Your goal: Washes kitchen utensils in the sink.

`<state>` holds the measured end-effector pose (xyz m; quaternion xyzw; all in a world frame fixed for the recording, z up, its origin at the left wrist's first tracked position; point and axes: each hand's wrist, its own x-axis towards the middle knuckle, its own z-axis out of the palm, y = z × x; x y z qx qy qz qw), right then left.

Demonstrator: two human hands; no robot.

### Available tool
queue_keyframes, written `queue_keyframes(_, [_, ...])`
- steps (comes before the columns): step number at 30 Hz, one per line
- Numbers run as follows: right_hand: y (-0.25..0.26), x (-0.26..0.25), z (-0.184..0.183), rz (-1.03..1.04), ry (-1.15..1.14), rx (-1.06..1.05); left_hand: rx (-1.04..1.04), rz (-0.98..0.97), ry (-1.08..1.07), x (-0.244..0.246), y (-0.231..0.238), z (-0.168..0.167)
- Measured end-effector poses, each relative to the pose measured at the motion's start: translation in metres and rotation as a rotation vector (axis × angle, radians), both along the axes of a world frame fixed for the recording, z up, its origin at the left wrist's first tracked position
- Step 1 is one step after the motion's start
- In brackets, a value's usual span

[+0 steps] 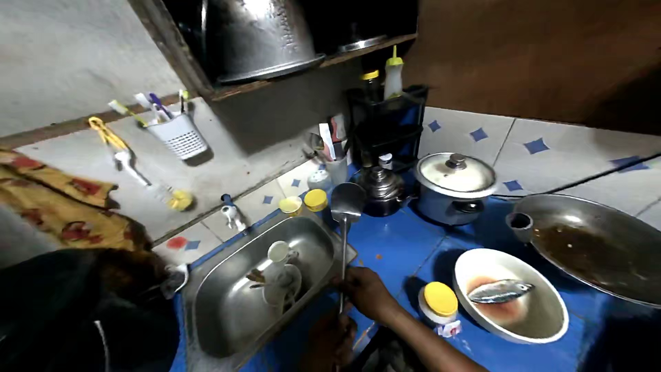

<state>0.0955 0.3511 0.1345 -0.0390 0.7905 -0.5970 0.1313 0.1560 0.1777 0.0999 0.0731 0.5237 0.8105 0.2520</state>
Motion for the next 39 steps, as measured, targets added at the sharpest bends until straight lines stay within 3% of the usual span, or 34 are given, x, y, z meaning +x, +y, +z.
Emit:
queue_keyframes(9, [-0.015,0.003,-0.01,0.1,-0.095,0.0,-0.046,0.179,-0.215,0.019,-0.001,0.006])
queue_keyframes(11, [-0.019,0.005,-0.014,0.187,-0.117,0.018,-0.28,0.316,-0.179,0.026,-0.004,0.005])
queue_keyframes(14, [-0.018,0.006,-0.018,0.267,-0.146,0.032,-0.893,0.5,0.045,0.043,-0.027,-0.006])
queue_keyframes(18, [-0.021,-0.003,-0.032,0.286,-0.195,0.062,-1.229,0.605,0.127,0.069,-0.067,-0.015])
queue_keyframes(22, [-0.042,-0.019,-0.04,0.312,-0.209,0.033,-1.277,0.725,0.085,0.079,-0.097,-0.025])
queue_keyframes(26, [-0.073,-0.05,-0.022,0.332,-0.148,0.14,-1.273,0.781,0.021,0.073,-0.13,-0.04])
queue_keyframes(34, [-0.208,-0.195,0.048,0.26,0.27,0.199,-1.271,0.823,0.046,0.013,-0.189,-0.055])
queue_keyframes(39, [-0.275,-0.257,0.057,0.261,0.286,0.347,-1.342,0.729,0.009,-0.03,-0.215,-0.057])
